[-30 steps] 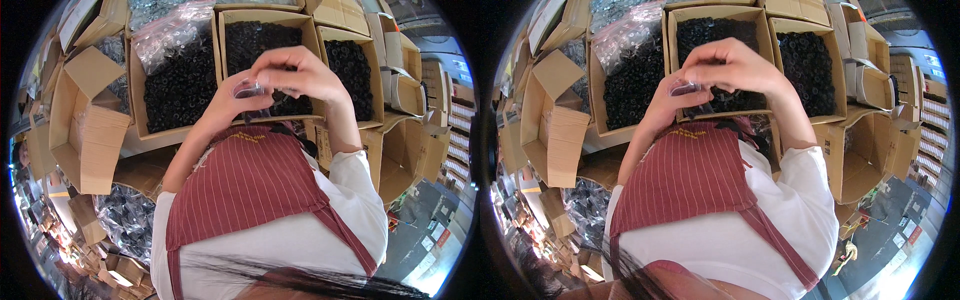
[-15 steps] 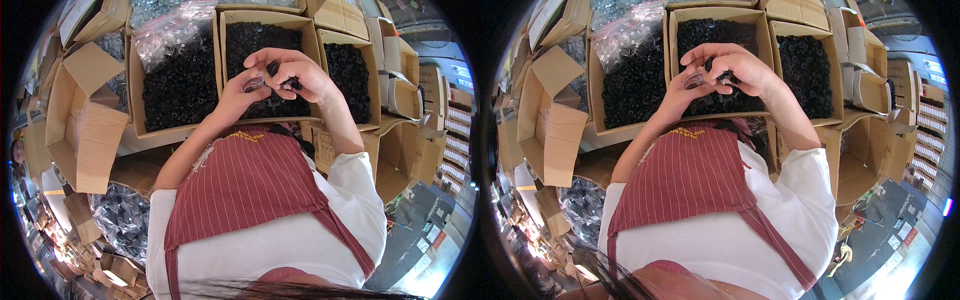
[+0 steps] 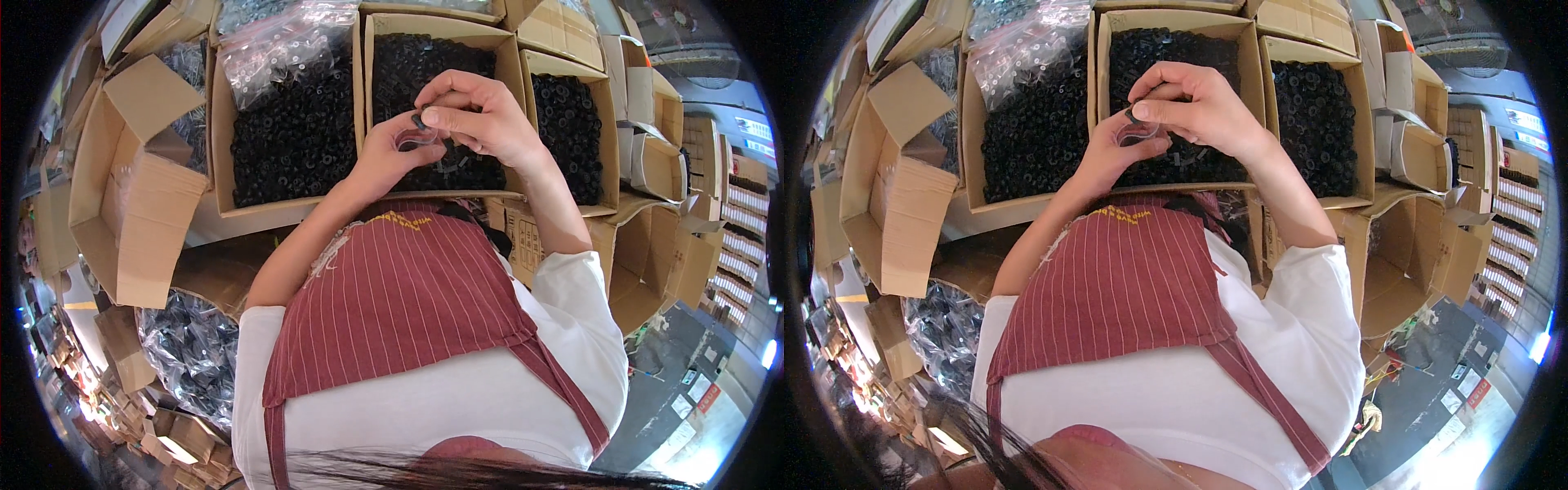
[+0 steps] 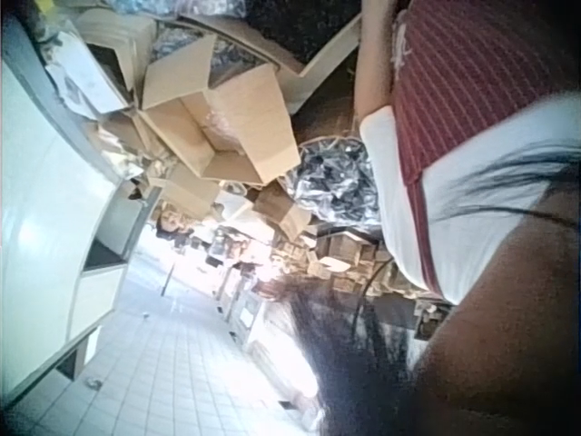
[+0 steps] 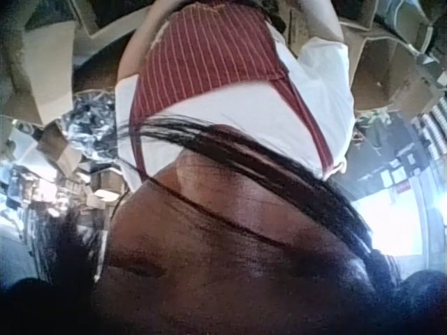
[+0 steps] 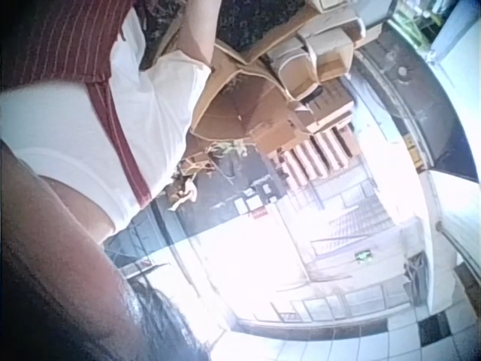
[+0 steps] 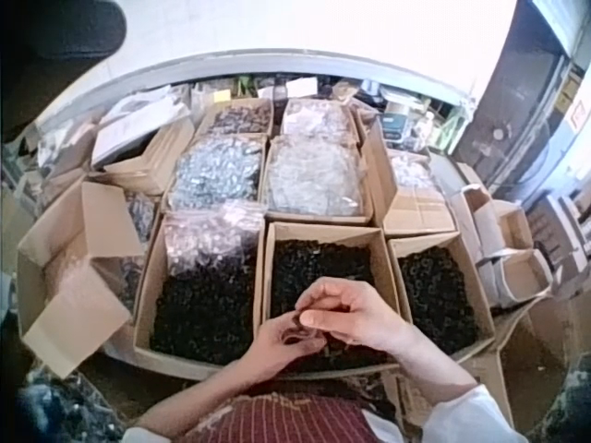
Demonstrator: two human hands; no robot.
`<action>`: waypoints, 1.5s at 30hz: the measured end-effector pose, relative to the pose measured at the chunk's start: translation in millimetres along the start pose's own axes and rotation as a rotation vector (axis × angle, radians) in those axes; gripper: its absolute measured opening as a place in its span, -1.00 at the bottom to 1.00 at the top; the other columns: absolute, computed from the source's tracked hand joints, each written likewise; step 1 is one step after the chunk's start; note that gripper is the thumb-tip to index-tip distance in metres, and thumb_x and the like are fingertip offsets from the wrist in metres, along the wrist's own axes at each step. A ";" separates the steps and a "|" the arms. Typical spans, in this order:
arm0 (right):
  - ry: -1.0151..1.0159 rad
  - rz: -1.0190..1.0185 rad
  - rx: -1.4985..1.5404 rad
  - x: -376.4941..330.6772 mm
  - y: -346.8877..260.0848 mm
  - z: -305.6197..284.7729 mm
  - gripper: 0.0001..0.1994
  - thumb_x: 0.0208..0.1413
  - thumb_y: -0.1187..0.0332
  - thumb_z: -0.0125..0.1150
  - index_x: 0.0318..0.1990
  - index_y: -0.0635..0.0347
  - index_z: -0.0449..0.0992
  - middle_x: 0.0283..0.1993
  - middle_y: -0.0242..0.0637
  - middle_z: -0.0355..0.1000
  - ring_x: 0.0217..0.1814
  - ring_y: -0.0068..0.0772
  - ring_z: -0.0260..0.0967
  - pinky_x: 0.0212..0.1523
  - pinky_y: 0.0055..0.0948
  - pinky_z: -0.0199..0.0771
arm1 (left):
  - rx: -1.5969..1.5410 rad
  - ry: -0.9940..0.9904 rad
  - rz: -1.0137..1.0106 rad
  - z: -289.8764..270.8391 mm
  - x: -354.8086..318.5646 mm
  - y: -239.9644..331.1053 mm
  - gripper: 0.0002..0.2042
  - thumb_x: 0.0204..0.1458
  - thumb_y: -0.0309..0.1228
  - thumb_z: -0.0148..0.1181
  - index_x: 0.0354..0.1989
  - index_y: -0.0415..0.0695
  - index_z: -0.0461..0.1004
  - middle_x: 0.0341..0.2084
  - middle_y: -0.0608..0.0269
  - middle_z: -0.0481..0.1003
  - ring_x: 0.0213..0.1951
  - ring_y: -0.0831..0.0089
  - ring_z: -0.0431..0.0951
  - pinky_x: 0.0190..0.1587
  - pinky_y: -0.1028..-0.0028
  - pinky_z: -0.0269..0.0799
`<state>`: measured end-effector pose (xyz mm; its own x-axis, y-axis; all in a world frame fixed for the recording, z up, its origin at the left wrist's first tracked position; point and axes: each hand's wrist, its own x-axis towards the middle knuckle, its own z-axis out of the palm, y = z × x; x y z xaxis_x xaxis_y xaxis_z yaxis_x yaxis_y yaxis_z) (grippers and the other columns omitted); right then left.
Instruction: Sorting small black plastic components from a large box into a small plastic bag.
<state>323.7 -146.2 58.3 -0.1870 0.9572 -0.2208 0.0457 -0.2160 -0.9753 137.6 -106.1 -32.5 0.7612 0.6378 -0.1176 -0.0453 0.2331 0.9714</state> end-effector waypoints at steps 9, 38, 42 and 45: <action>0.090 -0.549 -0.421 12.3 27.3 5.9 -0.85 0.20 0.40 0.26 -0.14 0.22 0.66 -0.38 -0.33 0.59 -0.42 -0.62 0.47 -0.43 -0.61 0.47 | -0.082 -0.007 0.002 0.2 -0.8 -2.2 -0.67 0.05 -0.52 0.33 0.01 -0.22 0.49 -0.15 0.26 0.56 -0.08 0.46 0.56 0.04 0.41 0.48; -0.131 0.235 0.704 -10.7 23.2 -3.1 -0.72 0.17 0.51 -0.01 0.02 0.39 0.41 -0.20 -0.23 0.36 -0.56 -0.66 0.13 -0.77 -0.74 0.01 | 0.324 0.050 0.048 6.1 -1.4 -4.4 -0.63 0.07 -0.50 0.31 0.07 -0.25 0.49 -0.10 0.23 0.59 -0.04 0.48 0.56 0.07 0.44 0.44; -0.031 0.165 0.695 -9.2 28.5 -10.0 -0.75 0.26 0.46 -0.04 0.04 0.33 0.43 -0.23 -0.26 0.39 -0.60 -0.68 0.10 -0.78 -0.75 -0.05 | 0.213 0.030 0.010 4.8 -0.2 -0.8 -0.71 0.07 -0.52 0.30 -0.02 -0.22 0.51 -0.14 0.25 0.58 -0.05 0.51 0.56 0.06 0.45 0.44; -0.073 0.111 0.842 -1.6 50.2 -26.5 -0.76 0.29 0.45 -0.03 0.03 0.31 0.45 -0.19 -0.28 0.44 -0.54 -0.67 0.16 -0.71 -0.71 0.08 | 0.158 -0.009 0.002 3.5 -0.7 2.8 -0.77 0.07 -0.53 0.30 -0.08 -0.21 0.52 -0.19 0.28 0.57 -0.07 0.53 0.56 0.06 0.47 0.44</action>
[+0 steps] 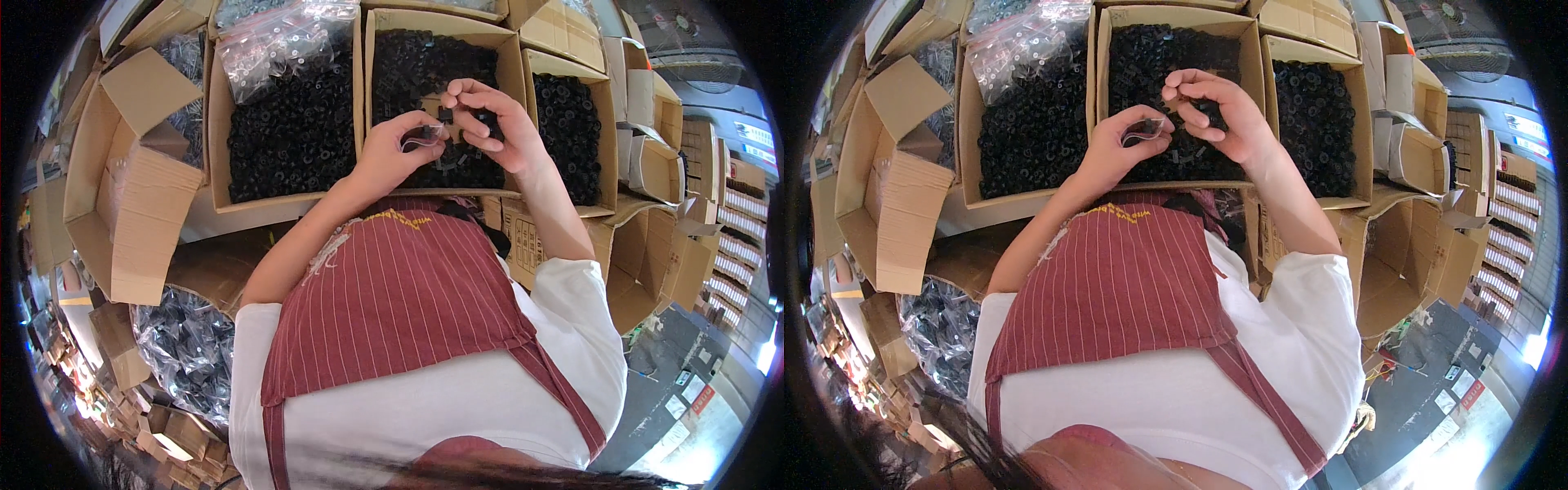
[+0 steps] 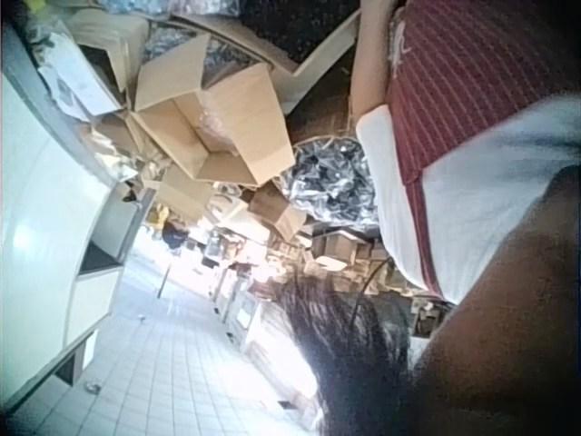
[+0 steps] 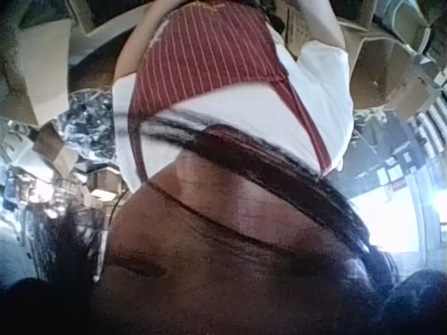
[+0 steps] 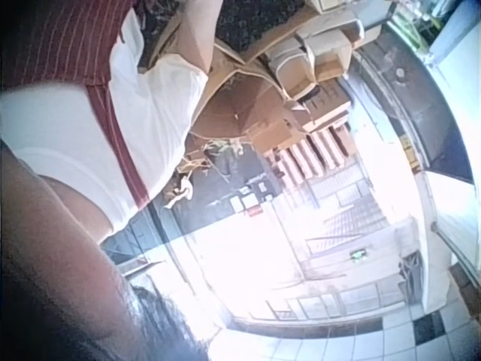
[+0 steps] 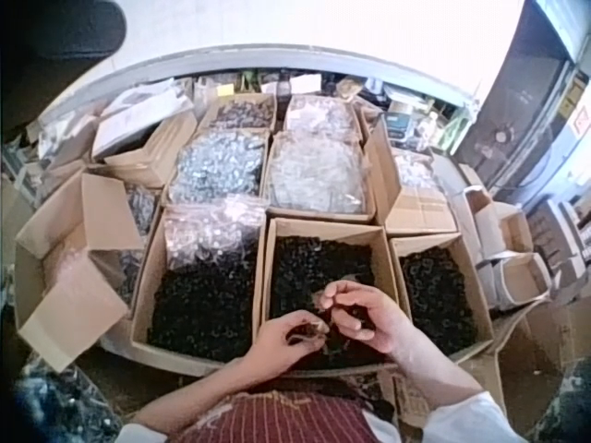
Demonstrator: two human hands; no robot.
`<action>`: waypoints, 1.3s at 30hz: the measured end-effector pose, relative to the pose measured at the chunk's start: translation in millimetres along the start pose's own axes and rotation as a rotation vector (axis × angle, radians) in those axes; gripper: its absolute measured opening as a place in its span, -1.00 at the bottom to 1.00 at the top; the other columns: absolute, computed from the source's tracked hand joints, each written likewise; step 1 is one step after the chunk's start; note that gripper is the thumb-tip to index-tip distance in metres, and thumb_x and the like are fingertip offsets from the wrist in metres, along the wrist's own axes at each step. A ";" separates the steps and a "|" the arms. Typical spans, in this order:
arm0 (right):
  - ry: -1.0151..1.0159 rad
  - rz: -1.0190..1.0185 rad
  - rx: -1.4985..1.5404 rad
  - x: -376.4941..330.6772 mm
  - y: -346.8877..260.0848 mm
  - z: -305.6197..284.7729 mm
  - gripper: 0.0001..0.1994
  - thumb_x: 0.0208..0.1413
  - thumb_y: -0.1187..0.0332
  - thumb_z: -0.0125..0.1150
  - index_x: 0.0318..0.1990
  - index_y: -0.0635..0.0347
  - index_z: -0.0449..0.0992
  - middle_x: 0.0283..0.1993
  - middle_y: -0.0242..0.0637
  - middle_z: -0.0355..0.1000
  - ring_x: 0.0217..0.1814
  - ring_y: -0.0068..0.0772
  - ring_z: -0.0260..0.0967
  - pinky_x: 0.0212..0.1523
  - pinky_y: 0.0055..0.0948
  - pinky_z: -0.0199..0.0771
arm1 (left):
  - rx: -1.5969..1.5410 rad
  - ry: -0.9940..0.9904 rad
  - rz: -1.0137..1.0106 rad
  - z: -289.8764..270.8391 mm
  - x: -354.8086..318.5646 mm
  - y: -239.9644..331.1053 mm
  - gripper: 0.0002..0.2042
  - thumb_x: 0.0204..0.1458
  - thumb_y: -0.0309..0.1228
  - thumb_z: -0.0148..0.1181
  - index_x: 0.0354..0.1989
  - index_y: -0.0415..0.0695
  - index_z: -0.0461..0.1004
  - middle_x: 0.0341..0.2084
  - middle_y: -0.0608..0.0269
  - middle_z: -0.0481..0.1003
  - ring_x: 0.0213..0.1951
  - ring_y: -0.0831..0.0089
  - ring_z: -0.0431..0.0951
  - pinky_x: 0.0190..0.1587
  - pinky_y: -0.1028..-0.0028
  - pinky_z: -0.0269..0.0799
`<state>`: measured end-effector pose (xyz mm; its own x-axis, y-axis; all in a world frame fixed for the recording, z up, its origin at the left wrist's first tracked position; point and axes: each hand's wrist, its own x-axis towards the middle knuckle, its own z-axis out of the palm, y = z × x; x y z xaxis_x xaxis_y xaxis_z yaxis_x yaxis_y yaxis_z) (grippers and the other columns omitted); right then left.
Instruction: Sorting small black plastic components from a large box into a small plastic bag.
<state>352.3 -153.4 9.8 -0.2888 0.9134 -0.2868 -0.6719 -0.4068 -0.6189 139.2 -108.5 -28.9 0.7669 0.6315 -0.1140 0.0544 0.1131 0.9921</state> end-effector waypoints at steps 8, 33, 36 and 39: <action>0.334 -0.060 -0.011 8.0 11.8 -34.5 -0.63 0.38 0.28 -0.09 0.19 0.29 0.44 0.19 -0.14 0.42 0.23 -0.32 0.35 0.16 -0.39 0.34 | -0.105 0.022 0.024 -0.9 -0.6 1.0 -0.80 0.09 -0.55 0.27 -0.11 -0.19 0.52 -0.20 0.32 0.54 -0.10 0.50 0.56 0.07 0.45 0.43; 0.339 -0.527 -1.279 -30.0 5.5 32.1 -0.88 0.10 0.53 0.32 -0.21 0.31 0.56 -0.23 -0.26 0.55 -0.24 -0.50 0.49 -0.25 -0.51 0.48 | -0.138 0.208 0.161 -13.1 -8.6 11.7 -0.74 0.23 -0.46 0.18 0.05 -0.28 0.53 -0.11 0.19 0.59 -0.14 0.52 0.55 -0.06 0.48 0.48; 0.382 -0.501 -1.135 -29.7 13.4 36.2 -0.88 0.12 0.53 0.31 -0.20 0.32 0.56 -0.30 -0.29 0.54 -0.25 -0.59 0.47 -0.23 -0.52 0.49 | -0.153 0.234 0.177 -10.0 -11.2 25.1 -0.78 0.24 -0.45 0.16 -0.01 -0.28 0.54 -0.15 0.17 0.59 -0.16 0.50 0.55 -0.13 0.49 0.51; 0.347 -0.445 -1.143 -32.0 14.2 45.1 -0.83 0.12 0.55 0.30 -0.13 0.31 0.53 -0.26 -0.28 0.54 -0.22 -0.60 0.48 -0.18 -0.53 0.51 | -0.158 0.271 0.180 -8.3 -13.0 31.3 -0.90 0.22 -0.48 0.18 -0.20 -0.26 0.53 -0.30 0.27 0.58 -0.27 0.57 0.54 -0.23 0.53 0.49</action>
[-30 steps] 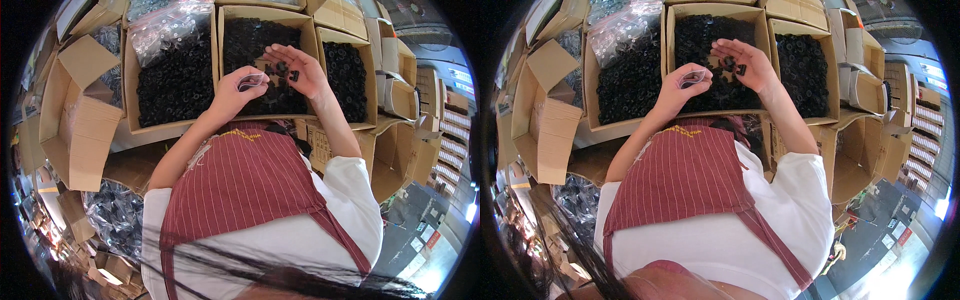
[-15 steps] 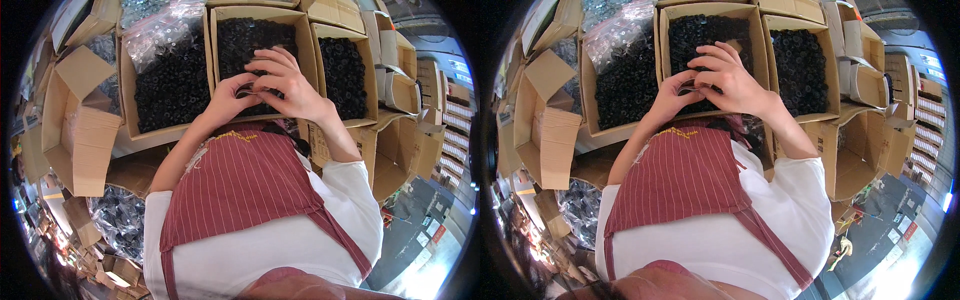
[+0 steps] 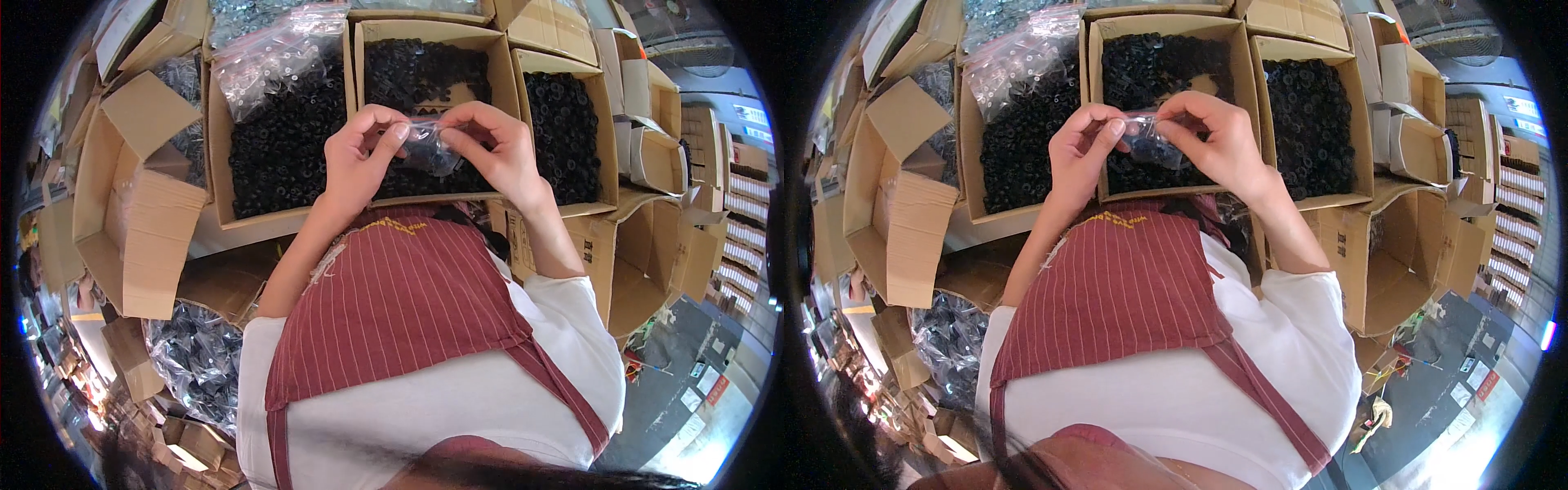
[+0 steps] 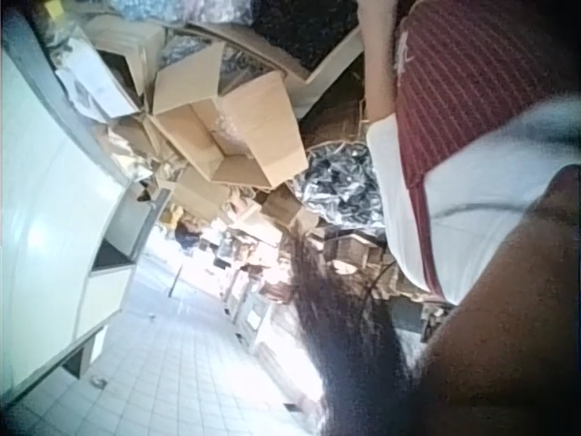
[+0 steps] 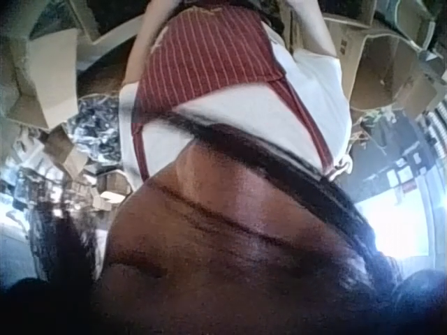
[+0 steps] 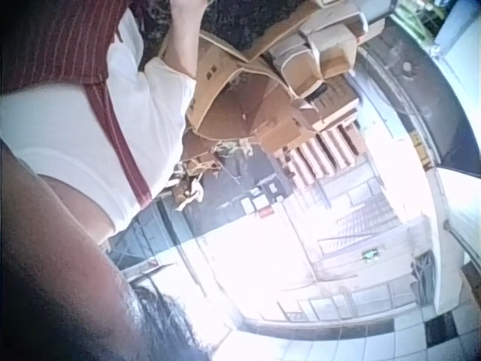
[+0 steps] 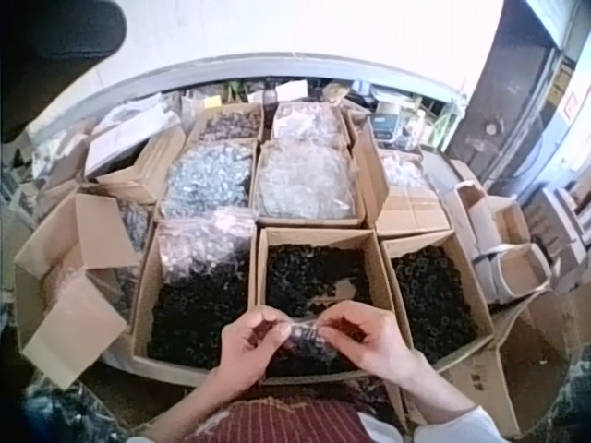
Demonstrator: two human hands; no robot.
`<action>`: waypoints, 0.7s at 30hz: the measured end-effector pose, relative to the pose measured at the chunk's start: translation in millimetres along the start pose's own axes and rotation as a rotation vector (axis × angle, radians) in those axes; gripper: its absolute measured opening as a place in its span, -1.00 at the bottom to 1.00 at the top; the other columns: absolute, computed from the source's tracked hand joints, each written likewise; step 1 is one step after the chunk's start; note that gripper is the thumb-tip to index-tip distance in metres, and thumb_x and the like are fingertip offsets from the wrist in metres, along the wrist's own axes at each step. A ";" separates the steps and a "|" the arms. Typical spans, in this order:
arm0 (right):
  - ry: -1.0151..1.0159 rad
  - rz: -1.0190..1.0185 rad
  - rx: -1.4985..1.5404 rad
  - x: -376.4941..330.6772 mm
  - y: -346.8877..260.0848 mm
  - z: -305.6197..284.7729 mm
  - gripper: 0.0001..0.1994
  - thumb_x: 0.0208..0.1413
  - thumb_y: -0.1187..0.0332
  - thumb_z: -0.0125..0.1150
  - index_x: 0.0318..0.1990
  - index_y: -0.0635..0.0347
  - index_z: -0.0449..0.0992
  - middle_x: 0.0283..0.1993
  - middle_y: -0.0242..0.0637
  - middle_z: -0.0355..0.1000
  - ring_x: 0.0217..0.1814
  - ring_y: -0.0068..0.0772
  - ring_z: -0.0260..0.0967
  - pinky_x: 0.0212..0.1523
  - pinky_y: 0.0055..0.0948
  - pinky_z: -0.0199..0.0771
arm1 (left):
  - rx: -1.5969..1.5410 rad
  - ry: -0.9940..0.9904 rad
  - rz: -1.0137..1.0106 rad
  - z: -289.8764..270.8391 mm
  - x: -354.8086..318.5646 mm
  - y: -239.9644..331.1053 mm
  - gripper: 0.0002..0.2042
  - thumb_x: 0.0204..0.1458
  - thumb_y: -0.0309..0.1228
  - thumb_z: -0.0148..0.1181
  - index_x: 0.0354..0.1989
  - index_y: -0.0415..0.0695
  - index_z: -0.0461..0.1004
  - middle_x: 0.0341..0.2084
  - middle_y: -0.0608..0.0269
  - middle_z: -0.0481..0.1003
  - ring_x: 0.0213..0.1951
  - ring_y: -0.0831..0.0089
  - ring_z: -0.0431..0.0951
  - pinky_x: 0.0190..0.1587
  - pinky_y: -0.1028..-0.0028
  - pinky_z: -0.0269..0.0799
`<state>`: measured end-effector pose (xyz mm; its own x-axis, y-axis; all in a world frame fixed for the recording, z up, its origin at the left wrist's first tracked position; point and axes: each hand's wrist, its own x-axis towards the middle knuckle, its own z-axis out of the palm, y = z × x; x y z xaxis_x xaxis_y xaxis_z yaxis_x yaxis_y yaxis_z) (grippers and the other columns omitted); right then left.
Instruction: Sorting small black plastic components from a large box into a small plastic bag.
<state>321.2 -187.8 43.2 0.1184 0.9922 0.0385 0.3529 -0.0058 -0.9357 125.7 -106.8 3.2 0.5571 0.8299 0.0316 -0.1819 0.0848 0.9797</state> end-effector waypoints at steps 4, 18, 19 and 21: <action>-0.004 -0.156 0.028 2.6 -2.1 8.4 -0.73 0.14 0.56 0.26 0.00 0.29 0.43 -0.13 -0.20 0.50 -0.16 -0.44 0.55 -0.13 -0.45 0.55 | 0.415 -0.008 0.256 -5.0 -2.4 6.6 -0.97 0.11 -0.57 0.24 -0.34 -0.21 0.51 -0.41 0.28 0.57 -0.41 0.56 0.55 -0.33 0.53 0.47; 0.026 -0.409 -0.278 0.2 -17.5 20.0 -0.88 0.04 0.54 0.23 -0.26 0.26 0.45 -0.33 -0.19 0.43 -0.30 -0.06 0.43 -0.21 -0.26 0.41 | 0.391 -0.075 0.233 0.1 -4.0 21.0 -0.95 0.12 -0.57 0.23 -0.35 -0.25 0.48 -0.50 0.23 0.58 -0.41 0.58 0.58 -0.35 0.54 0.47; 0.033 -0.406 -0.279 0.0 -19.3 18.3 -0.88 0.04 0.54 0.23 -0.26 0.26 0.45 -0.33 -0.19 0.43 -0.30 -0.06 0.43 -0.21 -0.26 0.41 | 0.389 -0.094 0.250 -0.9 -2.9 22.1 -0.94 0.13 -0.56 0.23 -0.35 -0.25 0.49 -0.49 0.23 0.58 -0.40 0.58 0.58 -0.34 0.55 0.47; 0.006 -0.380 -0.266 -1.1 -23.2 12.0 -0.89 0.02 0.50 0.22 -0.28 0.23 0.45 -0.37 -0.23 0.42 -0.30 -0.09 0.42 -0.16 -0.27 0.37 | 0.387 -0.119 0.266 -4.2 -0.7 26.0 -0.94 0.15 -0.55 0.23 -0.35 -0.26 0.49 -0.49 0.24 0.58 -0.39 0.59 0.58 -0.33 0.56 0.47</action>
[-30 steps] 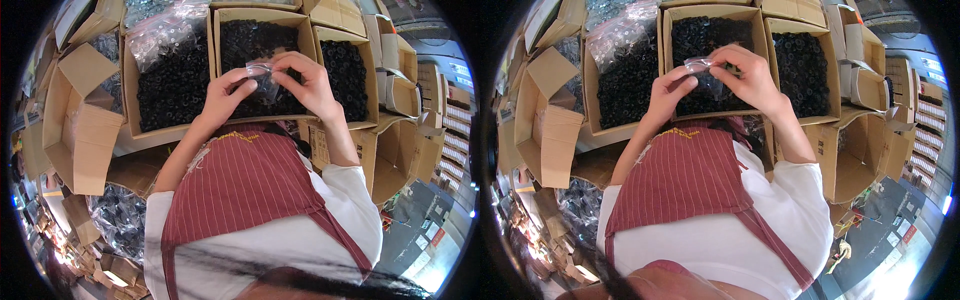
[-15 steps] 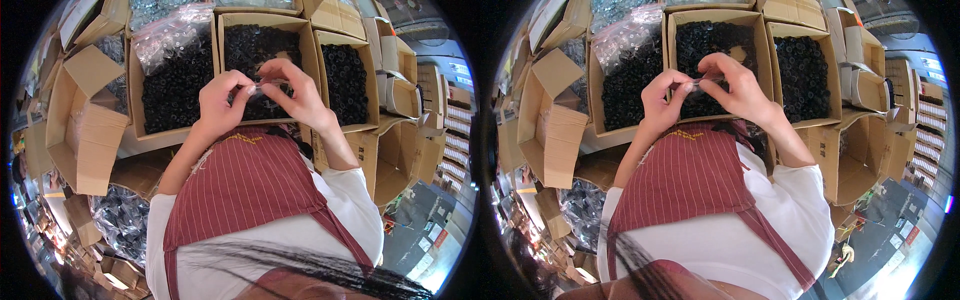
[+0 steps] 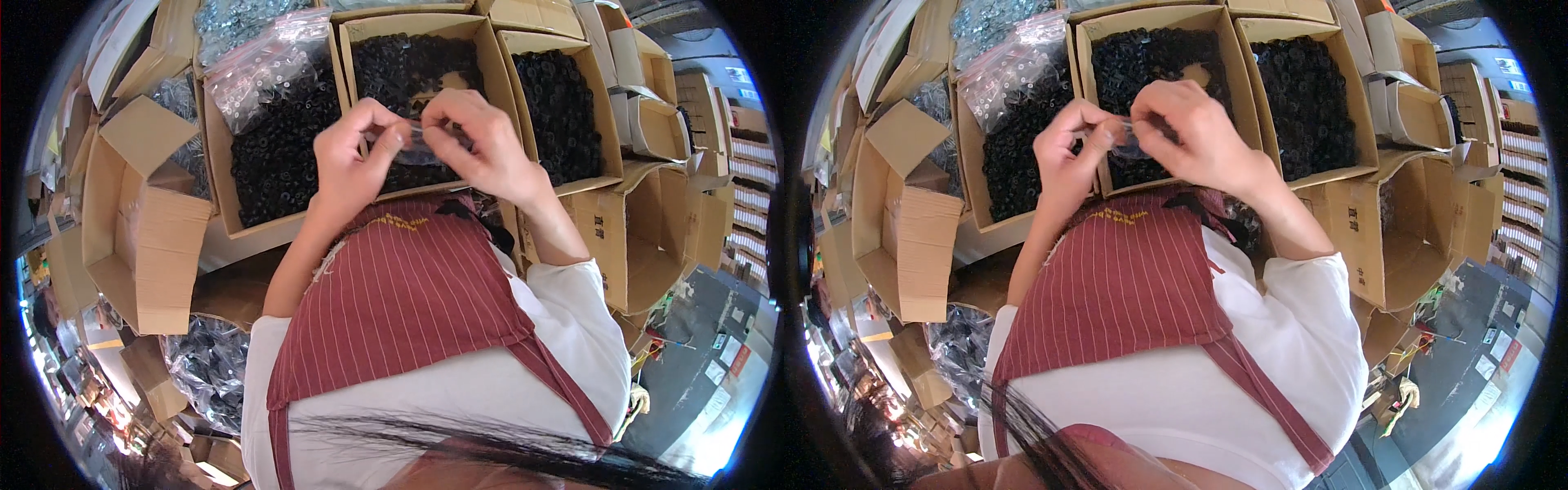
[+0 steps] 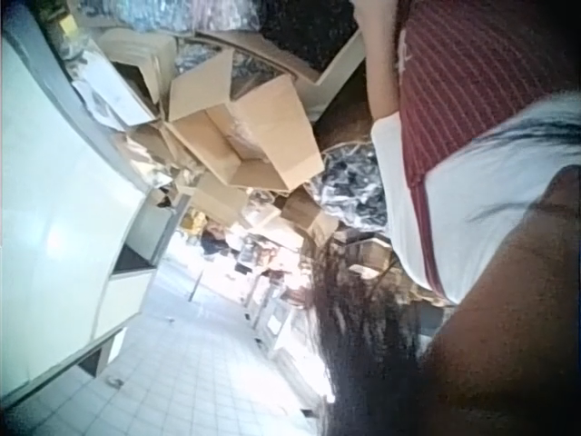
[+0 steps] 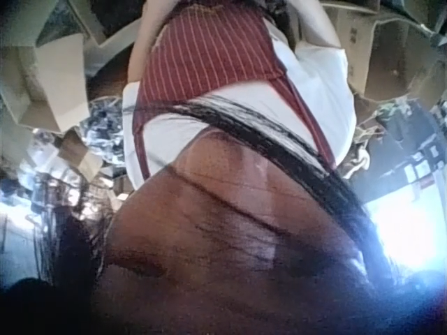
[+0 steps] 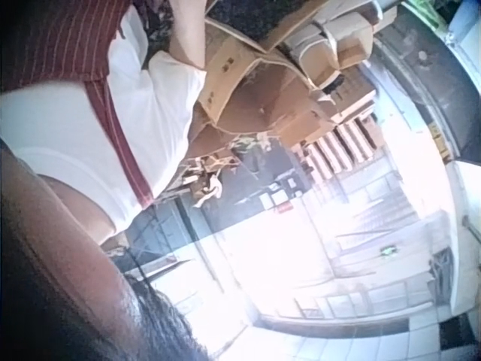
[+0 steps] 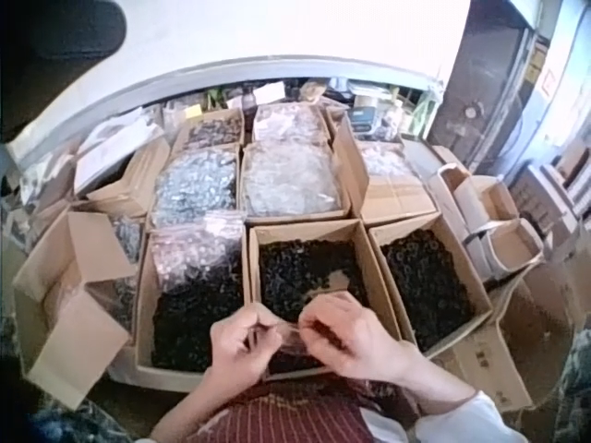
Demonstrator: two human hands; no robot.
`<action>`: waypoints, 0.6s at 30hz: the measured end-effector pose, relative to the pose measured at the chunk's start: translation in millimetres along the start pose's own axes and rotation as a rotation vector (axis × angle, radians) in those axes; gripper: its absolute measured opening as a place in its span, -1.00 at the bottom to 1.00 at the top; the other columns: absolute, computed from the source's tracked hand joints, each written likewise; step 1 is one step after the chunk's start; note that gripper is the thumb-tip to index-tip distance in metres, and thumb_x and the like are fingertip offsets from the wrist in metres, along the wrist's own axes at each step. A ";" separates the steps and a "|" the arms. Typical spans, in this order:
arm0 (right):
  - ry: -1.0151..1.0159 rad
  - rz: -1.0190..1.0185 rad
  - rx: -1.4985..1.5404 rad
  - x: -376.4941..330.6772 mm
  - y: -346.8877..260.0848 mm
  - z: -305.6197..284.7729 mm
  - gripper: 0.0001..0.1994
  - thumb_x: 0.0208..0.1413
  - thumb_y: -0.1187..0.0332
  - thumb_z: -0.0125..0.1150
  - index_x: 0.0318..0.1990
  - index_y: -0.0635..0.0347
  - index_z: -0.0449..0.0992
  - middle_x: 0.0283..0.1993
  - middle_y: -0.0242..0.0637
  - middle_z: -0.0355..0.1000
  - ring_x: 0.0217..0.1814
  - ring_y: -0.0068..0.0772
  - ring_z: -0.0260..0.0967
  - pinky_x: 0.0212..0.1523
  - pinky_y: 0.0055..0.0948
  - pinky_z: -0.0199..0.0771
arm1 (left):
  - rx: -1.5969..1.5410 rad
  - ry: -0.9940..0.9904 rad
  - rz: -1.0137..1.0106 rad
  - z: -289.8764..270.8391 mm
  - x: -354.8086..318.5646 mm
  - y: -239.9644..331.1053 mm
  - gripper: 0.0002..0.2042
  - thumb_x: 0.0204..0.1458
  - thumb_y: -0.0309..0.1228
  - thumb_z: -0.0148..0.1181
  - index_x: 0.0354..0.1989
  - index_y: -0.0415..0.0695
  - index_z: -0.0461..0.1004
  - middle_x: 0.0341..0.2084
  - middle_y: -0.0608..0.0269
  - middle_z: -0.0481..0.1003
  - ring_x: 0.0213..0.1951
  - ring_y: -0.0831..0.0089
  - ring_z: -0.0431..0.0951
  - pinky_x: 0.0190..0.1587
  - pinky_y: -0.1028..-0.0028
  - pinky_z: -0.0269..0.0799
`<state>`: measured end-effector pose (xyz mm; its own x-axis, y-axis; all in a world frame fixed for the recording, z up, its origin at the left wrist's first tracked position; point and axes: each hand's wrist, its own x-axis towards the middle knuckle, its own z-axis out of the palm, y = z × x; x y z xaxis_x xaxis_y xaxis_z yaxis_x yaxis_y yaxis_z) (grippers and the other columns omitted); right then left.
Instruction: Sorting small black plastic components from a large box into a small plastic bag.
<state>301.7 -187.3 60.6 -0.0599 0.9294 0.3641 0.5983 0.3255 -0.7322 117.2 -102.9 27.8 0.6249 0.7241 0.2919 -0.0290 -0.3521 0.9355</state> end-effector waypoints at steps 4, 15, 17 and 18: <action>0.088 0.178 0.140 -8.4 -3.6 -14.1 -0.92 0.07 0.46 0.23 -0.32 0.26 0.49 -0.38 -0.25 0.45 -0.31 -0.35 0.43 -0.20 -0.37 0.37 | -0.356 0.040 -0.185 -14.6 5.7 4.4 -0.86 0.21 -0.43 0.18 -0.35 -0.23 0.48 -0.47 0.25 0.55 -0.42 0.61 0.48 -0.31 0.56 0.37; 0.137 0.582 0.997 -28.8 -2.8 17.5 -0.47 0.36 -0.06 -0.03 0.16 0.26 0.38 0.11 -0.21 0.42 0.16 -0.32 0.43 0.12 -0.27 0.49 | -0.996 -0.056 -0.553 -20.3 9.2 -8.2 -0.81 0.33 -0.33 -0.02 -0.22 -0.18 0.44 -0.39 0.30 0.50 -0.19 0.38 0.61 -0.17 0.47 0.51; 0.084 0.582 1.136 -36.0 -15.0 27.4 -0.52 0.35 0.07 0.05 0.18 0.31 0.35 0.02 -0.13 0.46 0.00 -0.32 0.52 -0.07 -0.31 0.65 | -1.010 -0.086 -0.579 -18.9 11.6 -10.3 -0.82 0.33 -0.34 -0.02 -0.23 -0.17 0.44 -0.38 0.29 0.50 -0.20 0.38 0.61 -0.15 0.47 0.51; 0.038 0.598 1.171 -39.5 -19.7 27.8 -0.55 0.34 0.14 0.09 0.19 0.32 0.34 -0.03 -0.11 0.49 -0.09 -0.33 0.56 -0.14 -0.35 0.69 | -0.985 -0.132 -0.574 -19.7 12.6 -12.9 -0.82 0.32 -0.35 -0.01 -0.19 -0.20 0.45 -0.34 0.25 0.53 -0.19 0.37 0.62 -0.14 0.46 0.52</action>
<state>270.1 -225.6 44.6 0.0043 0.9824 -0.1867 -0.5194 -0.1574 -0.8399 110.1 -77.5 23.3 0.8186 0.5395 -0.1969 -0.2747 0.6689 0.6907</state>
